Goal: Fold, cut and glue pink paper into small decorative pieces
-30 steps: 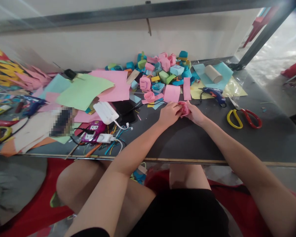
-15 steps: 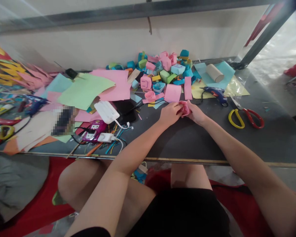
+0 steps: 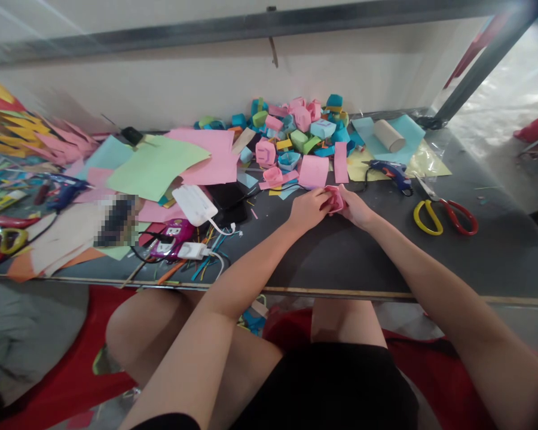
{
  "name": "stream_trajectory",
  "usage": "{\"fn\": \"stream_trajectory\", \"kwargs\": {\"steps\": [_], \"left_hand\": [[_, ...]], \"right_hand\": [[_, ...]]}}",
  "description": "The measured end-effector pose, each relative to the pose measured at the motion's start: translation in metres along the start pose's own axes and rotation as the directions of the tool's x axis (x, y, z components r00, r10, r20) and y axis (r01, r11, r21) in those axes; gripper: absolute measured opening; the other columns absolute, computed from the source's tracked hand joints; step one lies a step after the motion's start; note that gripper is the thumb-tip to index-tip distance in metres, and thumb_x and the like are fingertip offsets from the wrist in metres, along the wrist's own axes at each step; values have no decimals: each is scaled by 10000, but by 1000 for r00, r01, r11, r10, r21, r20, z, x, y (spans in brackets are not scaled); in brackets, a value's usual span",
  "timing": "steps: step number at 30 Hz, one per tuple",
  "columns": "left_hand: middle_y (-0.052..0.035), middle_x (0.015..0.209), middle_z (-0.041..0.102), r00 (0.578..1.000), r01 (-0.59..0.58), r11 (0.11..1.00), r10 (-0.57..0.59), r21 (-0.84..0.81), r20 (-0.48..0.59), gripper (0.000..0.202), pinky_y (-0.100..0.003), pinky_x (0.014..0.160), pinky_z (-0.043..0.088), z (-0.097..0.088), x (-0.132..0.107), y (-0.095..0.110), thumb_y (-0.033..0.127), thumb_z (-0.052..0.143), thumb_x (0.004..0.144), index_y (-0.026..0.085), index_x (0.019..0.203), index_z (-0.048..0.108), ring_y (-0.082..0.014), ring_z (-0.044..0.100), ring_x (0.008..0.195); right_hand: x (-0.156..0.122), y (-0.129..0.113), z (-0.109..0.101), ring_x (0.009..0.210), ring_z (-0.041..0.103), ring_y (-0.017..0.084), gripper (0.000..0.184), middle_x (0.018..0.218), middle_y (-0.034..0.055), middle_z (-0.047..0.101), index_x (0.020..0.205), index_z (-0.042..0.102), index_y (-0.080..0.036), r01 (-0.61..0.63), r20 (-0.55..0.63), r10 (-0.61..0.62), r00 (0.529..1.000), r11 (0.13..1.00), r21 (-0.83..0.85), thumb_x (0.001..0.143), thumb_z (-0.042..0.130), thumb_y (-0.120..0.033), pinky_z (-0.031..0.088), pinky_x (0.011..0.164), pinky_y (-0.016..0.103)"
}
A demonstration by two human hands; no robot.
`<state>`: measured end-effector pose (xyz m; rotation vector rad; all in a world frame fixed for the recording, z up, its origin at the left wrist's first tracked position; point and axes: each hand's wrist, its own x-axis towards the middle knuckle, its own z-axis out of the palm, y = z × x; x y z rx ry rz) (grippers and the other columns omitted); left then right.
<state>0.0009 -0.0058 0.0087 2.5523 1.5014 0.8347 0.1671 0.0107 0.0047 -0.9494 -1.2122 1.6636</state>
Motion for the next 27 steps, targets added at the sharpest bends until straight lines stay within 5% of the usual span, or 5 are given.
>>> {"fn": "stream_trajectory", "kwargs": {"steps": [10, 27], "left_hand": [[-93, 1152, 758, 1000, -12, 1000, 11, 16, 13, 277, -285, 745, 545, 0, 0, 0, 292, 659, 945, 218, 1190, 764, -205, 720, 966], [-87, 1161, 757, 999, 8, 1000, -9, 13, 34, 292, -300, 753, 555, -2, -1, 1, 291, 662, 941, 228, 1208, 762, -211, 723, 956]], "right_hand": [[-5, -6, 5, 662, 644, 138, 456, 821, 73, 739, 959, 735, -154, -23, -19, 23, 1000, 1000, 1, 1060, 468, -509, 584, 610, 270], [-4, -5, 5, 632, 631, 135, 538, 766, 45, 710, 947, 712, -174, -9, 10, 9, 1000, 1000, 2, 1019, 461, -645, 581, 591, 270]]}}
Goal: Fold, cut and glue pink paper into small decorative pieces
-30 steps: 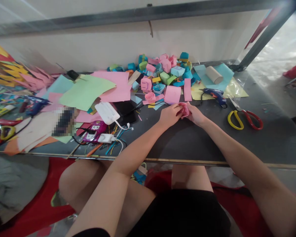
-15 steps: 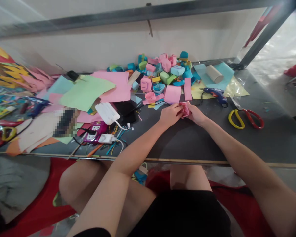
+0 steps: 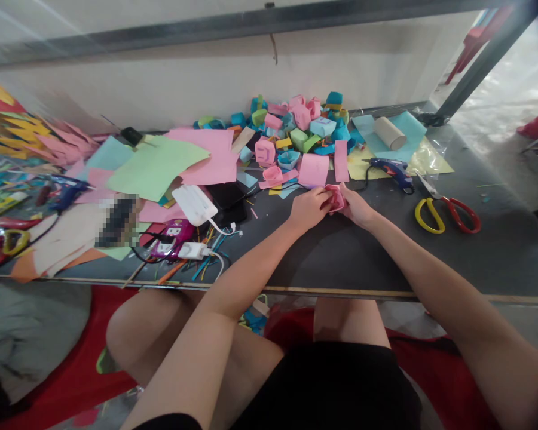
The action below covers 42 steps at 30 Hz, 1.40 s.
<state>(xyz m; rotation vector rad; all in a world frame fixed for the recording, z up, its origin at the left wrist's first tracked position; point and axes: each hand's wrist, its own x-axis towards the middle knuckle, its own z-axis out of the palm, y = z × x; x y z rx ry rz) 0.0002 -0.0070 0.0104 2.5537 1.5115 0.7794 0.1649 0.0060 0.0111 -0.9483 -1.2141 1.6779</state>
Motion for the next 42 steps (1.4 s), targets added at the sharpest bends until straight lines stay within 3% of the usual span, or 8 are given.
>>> {"fn": "stream_trajectory", "kwargs": {"steps": [6, 30, 37, 42], "left_hand": [[-90, 1150, 757, 1000, -10, 1000, 10, -10, -25, 288, -300, 748, 562, 2, 0, -1, 286, 672, 935, 222, 1201, 761, -201, 724, 941], [-91, 1171, 751, 1000, 2, 1000, -2, -15, -17, 274, -304, 754, 562, 2, 0, 0, 290, 672, 937, 224, 1188, 762, -201, 722, 940], [-83, 1147, 758, 1000, 1, 1000, -1, -7, -23, 265, -296, 732, 550, 3, 0, -1, 287, 672, 936, 232, 1176, 769, -204, 726, 939], [-81, 1144, 767, 999, 30, 1000, -30, -5, -33, 263, -300, 754, 561, 0, -1, 2, 300, 660, 951, 237, 1186, 759, -207, 733, 968]], "right_hand": [[1, 2, -2, 675, 645, 167, 576, 804, 64, 715, 958, 700, -187, 25, 14, -24, 1000, 998, -64, 994, 444, -702, 585, 639, 325], [0, -1, 1, 650, 645, 138, 531, 791, 46, 711, 942, 705, -186, 9, -3, -9, 1000, 999, -36, 1016, 457, -650, 576, 584, 267], [3, 3, -4, 690, 666, 156, 551, 813, 59, 720, 1038, 718, -184, 24, 13, -23, 1000, 998, -59, 1008, 456, -668, 596, 620, 294], [0, 1, -4, 677, 658, 137, 381, 790, 30, 709, 972, 702, -193, 35, 10, -35, 999, 999, -36, 964, 624, -566, 597, 612, 268]]}}
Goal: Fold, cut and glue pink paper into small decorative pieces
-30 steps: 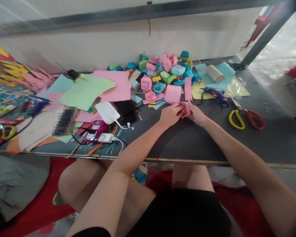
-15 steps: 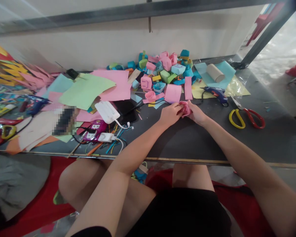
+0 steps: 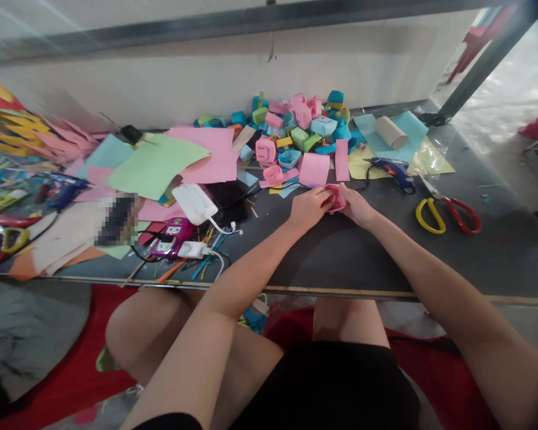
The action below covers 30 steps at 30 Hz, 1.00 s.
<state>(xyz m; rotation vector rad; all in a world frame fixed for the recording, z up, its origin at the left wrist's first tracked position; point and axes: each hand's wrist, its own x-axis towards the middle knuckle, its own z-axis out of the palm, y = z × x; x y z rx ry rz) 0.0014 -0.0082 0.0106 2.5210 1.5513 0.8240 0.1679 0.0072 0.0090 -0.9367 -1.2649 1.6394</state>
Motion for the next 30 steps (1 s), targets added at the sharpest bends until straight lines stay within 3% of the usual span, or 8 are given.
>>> {"fn": "stream_trajectory", "kwargs": {"steps": [2, 5, 13, 18, 22, 26, 30], "left_hand": [[-87, 1139, 775, 1000, 15, 1000, -15, -11, -7, 271, -308, 780, 565, -2, 0, 1, 315, 671, 948, 224, 1191, 749, -215, 735, 1000], [-89, 1149, 780, 999, 38, 999, -39, -12, -13, 265, -318, 790, 559, -4, -1, 2, 320, 687, 940, 218, 1178, 742, -219, 735, 1011], [-104, 964, 775, 1000, -19, 995, 20, 96, -2, 213, -321, 702, 511, -5, -1, 3, 269, 658, 942, 194, 1111, 765, -240, 719, 940], [-119, 978, 775, 1000, -21, 991, 19, 131, 17, 222, -325, 684, 508, -6, -1, 6, 279, 641, 955, 176, 1111, 762, -246, 728, 931], [-93, 915, 780, 998, -34, 997, 37, 64, -52, 265, -306, 681, 495, -6, -3, 5, 379, 613, 981, 188, 1100, 753, -218, 734, 881], [-83, 906, 781, 987, -63, 998, 63, 1, -148, 381, -290, 705, 485, -2, -4, 1, 429, 452, 1050, 184, 1012, 741, -174, 729, 833], [-63, 811, 762, 946, -108, 994, 95, -26, -309, 391, -269, 659, 456, 6, -5, -3, 426, 443, 1049, 183, 963, 737, -139, 692, 716]], "right_hand": [[-1, 0, 1, 697, 663, 131, 276, 825, 17, 714, 998, 691, -195, 9, -21, -9, 1000, 1000, -5, 879, 756, -435, 597, 618, 257], [-3, 1, 3, 735, 681, 141, 337, 883, 15, 717, 1049, 670, -195, 30, -62, -33, 998, 998, -58, 762, 822, -284, 617, 652, 284], [-4, 4, 3, 686, 676, 150, 296, 791, 15, 702, 952, 722, -167, 73, -146, -105, 984, 974, -213, 690, 805, -277, 629, 681, 338], [-2, 6, -4, 734, 668, 171, 257, 804, 19, 727, 910, 753, -180, 132, -195, -210, 958, 928, -350, 684, 785, -298, 597, 697, 339], [0, 4, -7, 774, 673, 183, 256, 838, 40, 729, 903, 738, -189, 154, -234, -241, 942, 928, -339, 714, 799, -351, 594, 737, 355], [-1, -1, -4, 795, 683, 177, 239, 876, 40, 736, 934, 731, -179, 162, -286, -262, 922, 930, -329, 697, 737, -213, 599, 805, 369], [-2, -3, -3, 819, 703, 196, 368, 903, 46, 750, 1025, 731, -163, 132, -304, -241, 922, 932, -337, 660, 690, -143, 607, 813, 381]]}}
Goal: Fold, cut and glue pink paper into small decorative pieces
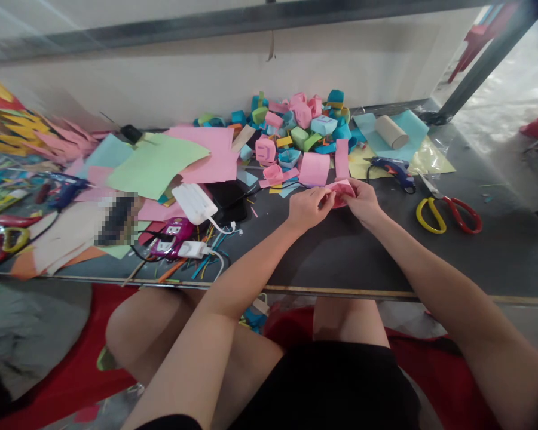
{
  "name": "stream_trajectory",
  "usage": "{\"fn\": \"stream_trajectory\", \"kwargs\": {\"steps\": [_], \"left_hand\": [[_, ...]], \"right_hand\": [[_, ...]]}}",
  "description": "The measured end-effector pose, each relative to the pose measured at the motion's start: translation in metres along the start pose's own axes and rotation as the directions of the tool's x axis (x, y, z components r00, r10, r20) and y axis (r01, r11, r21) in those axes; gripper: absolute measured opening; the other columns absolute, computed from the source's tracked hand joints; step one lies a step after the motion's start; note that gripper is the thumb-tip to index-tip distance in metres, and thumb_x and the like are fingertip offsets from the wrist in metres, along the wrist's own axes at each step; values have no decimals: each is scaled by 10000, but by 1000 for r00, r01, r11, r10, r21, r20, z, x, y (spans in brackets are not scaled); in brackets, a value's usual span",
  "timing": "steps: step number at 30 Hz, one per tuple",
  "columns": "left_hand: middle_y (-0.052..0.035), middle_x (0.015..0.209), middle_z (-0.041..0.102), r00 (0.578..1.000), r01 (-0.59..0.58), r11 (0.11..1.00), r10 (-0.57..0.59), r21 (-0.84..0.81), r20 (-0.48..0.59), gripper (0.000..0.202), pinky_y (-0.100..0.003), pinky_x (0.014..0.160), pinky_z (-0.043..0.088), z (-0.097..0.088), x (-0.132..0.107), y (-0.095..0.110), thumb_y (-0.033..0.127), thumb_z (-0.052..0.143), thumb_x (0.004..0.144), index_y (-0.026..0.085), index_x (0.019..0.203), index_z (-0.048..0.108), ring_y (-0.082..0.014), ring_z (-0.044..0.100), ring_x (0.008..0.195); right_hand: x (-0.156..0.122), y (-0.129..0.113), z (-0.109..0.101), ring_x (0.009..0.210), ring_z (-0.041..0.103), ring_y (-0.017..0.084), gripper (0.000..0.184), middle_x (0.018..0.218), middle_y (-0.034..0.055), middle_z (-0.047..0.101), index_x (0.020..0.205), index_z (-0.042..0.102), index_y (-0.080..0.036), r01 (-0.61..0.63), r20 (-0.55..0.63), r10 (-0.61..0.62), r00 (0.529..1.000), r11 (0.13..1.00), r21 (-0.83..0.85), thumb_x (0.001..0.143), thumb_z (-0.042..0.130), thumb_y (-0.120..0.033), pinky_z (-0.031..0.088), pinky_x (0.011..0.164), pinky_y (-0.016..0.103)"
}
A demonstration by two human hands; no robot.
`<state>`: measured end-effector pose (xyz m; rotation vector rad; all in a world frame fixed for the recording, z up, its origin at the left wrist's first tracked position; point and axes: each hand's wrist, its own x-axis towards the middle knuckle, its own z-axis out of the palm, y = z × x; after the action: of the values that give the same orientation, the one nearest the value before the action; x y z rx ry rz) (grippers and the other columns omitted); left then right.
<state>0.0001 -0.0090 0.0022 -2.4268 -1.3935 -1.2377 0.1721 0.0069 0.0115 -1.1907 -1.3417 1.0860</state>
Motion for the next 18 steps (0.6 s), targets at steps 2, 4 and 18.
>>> {"fn": "stream_trajectory", "kwargs": {"steps": [2, 4, 18], "left_hand": [[-48, 743, 742, 996, -19, 1000, 18, -16, -87, 387, -264, 628, 438, 3, -1, -1, 422, 457, 1042, 183, 921, 736, -131, 669, 654], [-36, 695, 721, 989, -38, 999, 33, -28, -145, 381, -258, 606, 424, 3, -1, -1, 415, 467, 1041, 182, 894, 731, -121, 649, 612], [-16, 738, 714, 974, 106, 987, -128, -124, -187, 284, -244, 592, 410, 4, 1, -3, 395, 476, 1045, 198, 970, 667, -97, 608, 595]], "right_hand": [[0, 0, 0, 814, 701, 203, 411, 907, 48, 750, 1066, 726, -162, -7, -4, 7, 1000, 1000, -12, 656, 697, -161, 609, 800, 390], [1, 1, 0, 800, 691, 202, 428, 899, 49, 744, 1084, 722, -161, -4, -12, 3, 1000, 1000, -27, 657, 708, -190, 606, 796, 398], [2, 11, -2, 798, 694, 211, 293, 851, 42, 740, 929, 740, -182, 56, 56, -53, 997, 997, -49, 676, 769, -326, 582, 838, 421]]}}
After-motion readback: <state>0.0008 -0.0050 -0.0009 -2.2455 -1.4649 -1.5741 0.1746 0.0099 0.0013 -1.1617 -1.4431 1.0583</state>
